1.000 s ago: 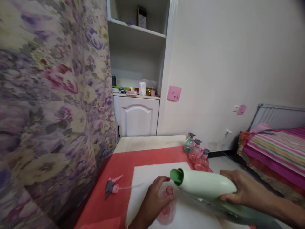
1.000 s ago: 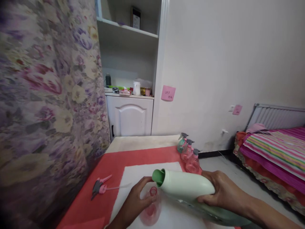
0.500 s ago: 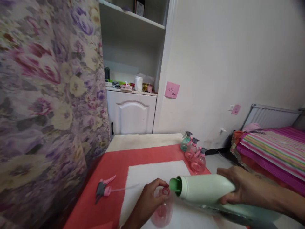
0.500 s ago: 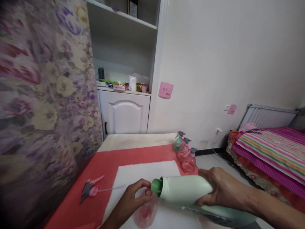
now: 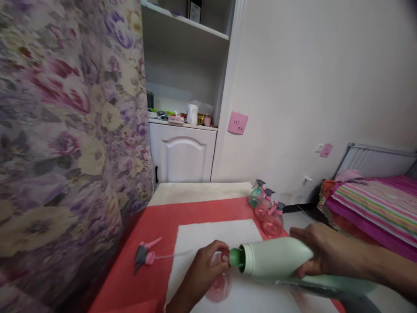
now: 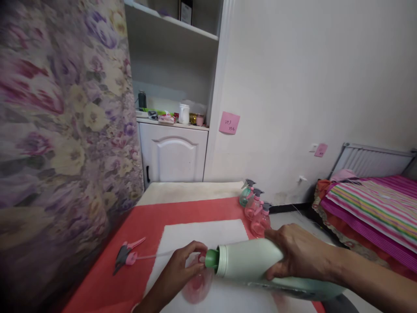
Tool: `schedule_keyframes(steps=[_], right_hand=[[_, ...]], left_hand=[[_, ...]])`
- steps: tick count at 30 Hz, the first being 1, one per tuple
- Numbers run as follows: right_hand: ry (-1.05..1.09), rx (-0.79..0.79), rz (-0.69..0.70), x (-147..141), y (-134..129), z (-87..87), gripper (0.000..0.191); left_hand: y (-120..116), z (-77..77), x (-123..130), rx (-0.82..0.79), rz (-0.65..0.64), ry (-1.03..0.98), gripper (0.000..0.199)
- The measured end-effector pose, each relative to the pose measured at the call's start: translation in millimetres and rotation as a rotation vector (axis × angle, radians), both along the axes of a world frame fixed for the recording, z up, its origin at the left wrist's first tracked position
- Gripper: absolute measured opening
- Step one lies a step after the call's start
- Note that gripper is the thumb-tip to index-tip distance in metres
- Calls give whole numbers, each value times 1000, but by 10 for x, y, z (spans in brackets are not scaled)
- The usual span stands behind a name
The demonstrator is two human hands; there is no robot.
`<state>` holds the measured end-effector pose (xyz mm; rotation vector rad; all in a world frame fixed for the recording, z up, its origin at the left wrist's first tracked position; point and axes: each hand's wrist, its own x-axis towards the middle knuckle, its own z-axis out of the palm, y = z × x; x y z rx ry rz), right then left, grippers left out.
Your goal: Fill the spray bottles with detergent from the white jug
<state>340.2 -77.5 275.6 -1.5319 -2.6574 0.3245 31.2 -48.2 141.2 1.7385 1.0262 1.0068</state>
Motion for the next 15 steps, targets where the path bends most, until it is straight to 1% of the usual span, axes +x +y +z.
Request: schedule_keyframes(steps=[2,5,11,15], right_hand=[[-30,17,19,-8,30,10,41],[-64,37,49,-19,73,22,42],[-73,43,85,-99,99,72,39],[-116,62,97,-131,125,104,43]], left_hand=[[-3,9,4,1,-22,-23,30],[-7,16,13,-19,-47,-68,27],[-2,-37,3,-65,-16,-108,25],[8,-71,-16,-64,-20,-114,23]])
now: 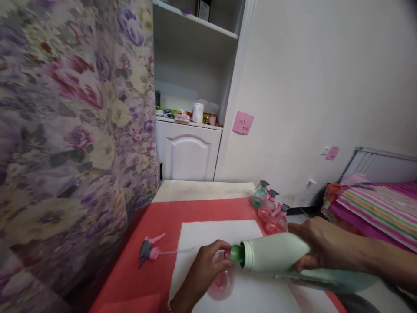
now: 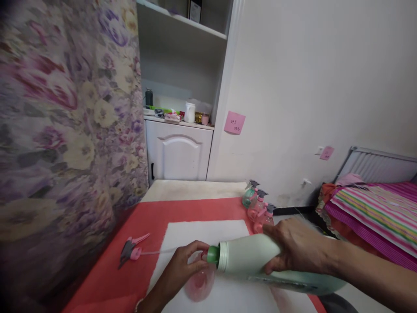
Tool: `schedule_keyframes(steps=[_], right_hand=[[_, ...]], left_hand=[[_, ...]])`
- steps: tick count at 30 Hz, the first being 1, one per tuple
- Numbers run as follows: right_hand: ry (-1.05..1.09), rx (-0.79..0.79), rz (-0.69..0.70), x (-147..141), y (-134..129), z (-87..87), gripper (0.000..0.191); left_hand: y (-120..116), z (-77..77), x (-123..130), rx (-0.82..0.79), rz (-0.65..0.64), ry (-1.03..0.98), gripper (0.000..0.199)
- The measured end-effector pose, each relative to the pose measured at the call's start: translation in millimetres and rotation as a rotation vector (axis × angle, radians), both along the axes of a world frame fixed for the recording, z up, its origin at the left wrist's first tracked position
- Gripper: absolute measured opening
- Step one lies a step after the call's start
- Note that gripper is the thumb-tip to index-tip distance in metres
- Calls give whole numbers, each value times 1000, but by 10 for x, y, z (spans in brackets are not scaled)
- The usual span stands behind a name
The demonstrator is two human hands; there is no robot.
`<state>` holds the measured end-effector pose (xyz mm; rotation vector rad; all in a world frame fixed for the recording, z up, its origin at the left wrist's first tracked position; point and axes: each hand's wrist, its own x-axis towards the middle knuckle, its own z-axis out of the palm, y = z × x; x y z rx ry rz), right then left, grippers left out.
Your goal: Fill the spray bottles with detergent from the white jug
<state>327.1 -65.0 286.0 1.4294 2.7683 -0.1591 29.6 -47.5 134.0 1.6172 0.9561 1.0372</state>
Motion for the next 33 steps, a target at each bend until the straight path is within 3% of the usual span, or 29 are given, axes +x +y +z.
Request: schedule_keyframes(steps=[6,18,33], right_hand=[[-31,65,27,6,33,15,49],[-69,5,10,-135,41,210,50],[-192,110,75,-115,82,208,55]], left_hand=[[13,-27,13,-3,8,-20,20],[31,-47,19,28,1,-22,23],[19,-50,33,33,39,21,19]])
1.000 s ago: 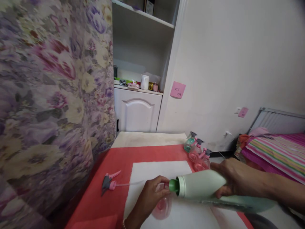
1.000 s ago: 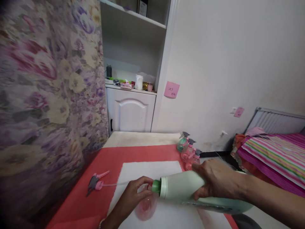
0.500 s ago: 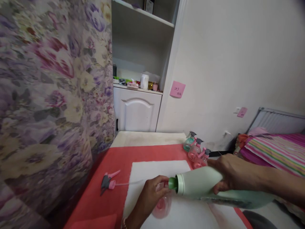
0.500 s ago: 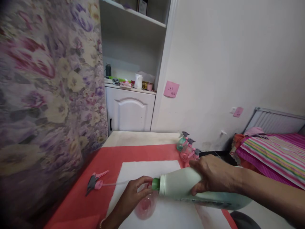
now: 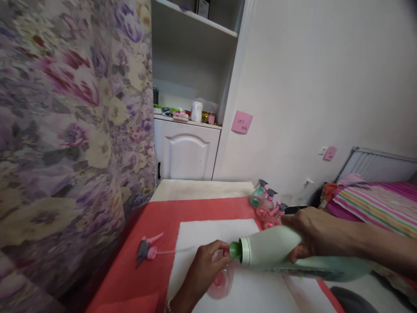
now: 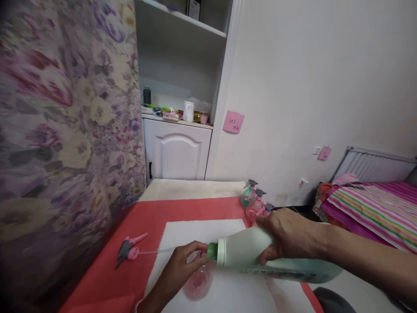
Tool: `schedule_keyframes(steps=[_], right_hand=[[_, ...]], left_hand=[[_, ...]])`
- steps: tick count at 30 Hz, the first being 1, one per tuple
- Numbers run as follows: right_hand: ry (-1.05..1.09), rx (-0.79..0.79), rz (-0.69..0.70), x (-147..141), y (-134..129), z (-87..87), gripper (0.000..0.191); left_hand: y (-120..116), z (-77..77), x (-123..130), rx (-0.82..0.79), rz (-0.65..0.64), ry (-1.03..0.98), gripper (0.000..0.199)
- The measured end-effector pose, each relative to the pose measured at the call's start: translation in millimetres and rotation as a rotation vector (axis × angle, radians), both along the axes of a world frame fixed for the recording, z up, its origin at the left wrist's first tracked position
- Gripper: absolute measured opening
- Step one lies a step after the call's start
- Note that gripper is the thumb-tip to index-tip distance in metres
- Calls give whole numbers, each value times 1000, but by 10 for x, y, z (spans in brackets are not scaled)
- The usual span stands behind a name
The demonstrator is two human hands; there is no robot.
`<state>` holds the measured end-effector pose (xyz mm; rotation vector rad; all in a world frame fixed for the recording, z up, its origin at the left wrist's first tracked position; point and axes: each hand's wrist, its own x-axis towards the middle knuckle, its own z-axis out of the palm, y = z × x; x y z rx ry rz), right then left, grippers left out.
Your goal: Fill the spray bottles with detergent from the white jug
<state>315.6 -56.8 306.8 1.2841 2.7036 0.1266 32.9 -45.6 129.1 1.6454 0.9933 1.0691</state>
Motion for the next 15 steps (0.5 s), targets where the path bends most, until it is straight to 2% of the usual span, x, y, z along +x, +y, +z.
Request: schedule_keyframes(steps=[15], right_hand=[[-3,2,26,-40,45,42,59]], left_hand=[[18,-6,9,36,-7,-32,18]])
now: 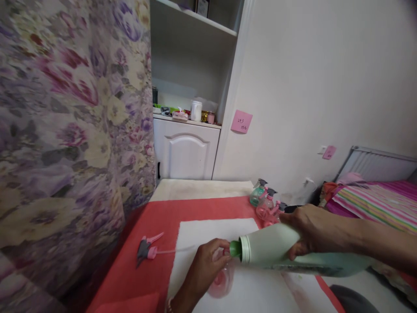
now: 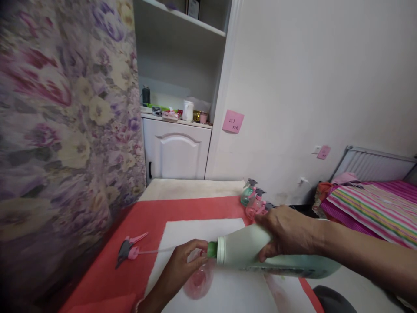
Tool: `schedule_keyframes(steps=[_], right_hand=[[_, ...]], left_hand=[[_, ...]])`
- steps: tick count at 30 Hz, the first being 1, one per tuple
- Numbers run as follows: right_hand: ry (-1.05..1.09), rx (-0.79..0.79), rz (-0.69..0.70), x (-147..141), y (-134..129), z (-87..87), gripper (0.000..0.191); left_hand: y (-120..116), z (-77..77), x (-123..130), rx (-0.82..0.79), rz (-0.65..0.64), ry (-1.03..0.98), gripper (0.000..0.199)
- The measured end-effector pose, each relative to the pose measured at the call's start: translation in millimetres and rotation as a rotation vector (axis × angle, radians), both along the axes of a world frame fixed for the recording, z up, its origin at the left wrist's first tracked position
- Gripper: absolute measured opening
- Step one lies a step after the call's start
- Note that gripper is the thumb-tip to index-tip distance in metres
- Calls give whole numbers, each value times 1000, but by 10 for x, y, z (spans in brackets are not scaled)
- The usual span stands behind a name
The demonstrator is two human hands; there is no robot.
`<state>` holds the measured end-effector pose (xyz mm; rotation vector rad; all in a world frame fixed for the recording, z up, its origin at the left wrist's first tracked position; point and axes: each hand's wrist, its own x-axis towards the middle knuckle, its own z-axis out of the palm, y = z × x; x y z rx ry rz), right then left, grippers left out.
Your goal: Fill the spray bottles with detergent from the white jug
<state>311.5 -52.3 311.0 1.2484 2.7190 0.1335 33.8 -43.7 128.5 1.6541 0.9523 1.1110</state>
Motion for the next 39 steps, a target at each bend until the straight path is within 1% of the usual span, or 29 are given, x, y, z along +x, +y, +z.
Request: schedule_keyframes(steps=[5,8,14,23,26,31,39], right_hand=[[-7,12,19,12,14,-6,61],[-18,-1,7,-1,18,4,63],[-28,-27,-20,-44,9,38,64],[-24,-22,12,-88,-6,92,57],[-17,-20,20,-90,4,91,57],[-40,-3,15,-93,9,86,61],[-28,1,46,-67,16,66,59]], left_hand=[[-17,25,11,-2,2,-6,18],[-18,44,9,-14,-8,-12,19],[-8,12,-8,-1,10,17,18],[-4,17,-7,14,6,21,19],[-4,8,-4,26,8,22,18],[-2,-8,-3,6,13,33,15],[-22,14,-15,19,16,39,15]])
